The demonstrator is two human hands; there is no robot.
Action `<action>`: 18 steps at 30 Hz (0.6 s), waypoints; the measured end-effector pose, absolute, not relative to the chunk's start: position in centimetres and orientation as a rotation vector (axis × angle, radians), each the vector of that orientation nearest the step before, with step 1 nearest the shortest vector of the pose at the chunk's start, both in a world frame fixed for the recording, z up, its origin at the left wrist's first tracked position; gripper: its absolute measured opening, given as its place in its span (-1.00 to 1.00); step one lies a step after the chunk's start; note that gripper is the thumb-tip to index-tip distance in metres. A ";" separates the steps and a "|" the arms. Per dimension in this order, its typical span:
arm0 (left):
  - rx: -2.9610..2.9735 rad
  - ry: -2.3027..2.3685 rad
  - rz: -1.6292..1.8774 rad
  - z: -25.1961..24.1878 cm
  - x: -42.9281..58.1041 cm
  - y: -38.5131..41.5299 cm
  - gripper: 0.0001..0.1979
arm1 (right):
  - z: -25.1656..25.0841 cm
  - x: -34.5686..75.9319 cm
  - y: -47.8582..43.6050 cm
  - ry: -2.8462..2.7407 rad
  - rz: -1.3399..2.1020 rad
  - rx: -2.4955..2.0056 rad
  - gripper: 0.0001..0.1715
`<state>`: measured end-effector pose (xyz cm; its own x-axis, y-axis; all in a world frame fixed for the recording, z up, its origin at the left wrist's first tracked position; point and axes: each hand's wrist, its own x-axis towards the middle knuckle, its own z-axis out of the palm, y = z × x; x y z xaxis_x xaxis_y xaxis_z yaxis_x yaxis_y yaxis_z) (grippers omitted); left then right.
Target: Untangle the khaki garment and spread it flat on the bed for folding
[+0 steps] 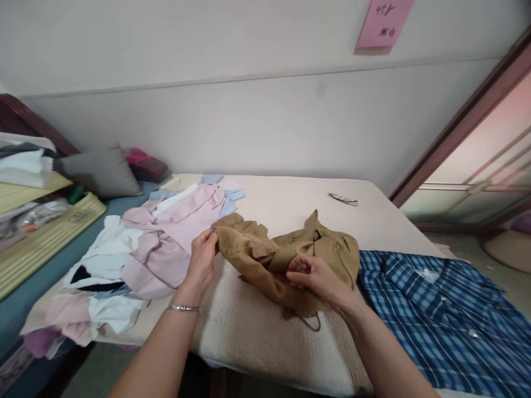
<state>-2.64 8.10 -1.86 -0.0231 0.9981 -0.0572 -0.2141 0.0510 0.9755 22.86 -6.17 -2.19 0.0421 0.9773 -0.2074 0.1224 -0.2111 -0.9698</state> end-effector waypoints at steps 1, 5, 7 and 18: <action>0.965 1.115 1.288 -2.0 -3.0 8.4 -0.73 | -2.4 23.0 -6.1 -1.163 1.255 -1.480 -0.70; 0.904 1.148 1.312 -2.2 -3.3 9.1 -0.73 | -2.4 23.4 -5.9 -1.166 1.127 -1.538 -0.69; 0.890 1.132 1.340 -2.1 -3.3 9.2 -0.74 | -2.1 24.0 -6.1 -1.227 1.090 -1.604 -0.68; 0.568 1.070 1.382 -1.1 -4.6 11.0 -0.94 | -2.4 24.4 -7.6 -1.828 0.463 -2.337 -0.97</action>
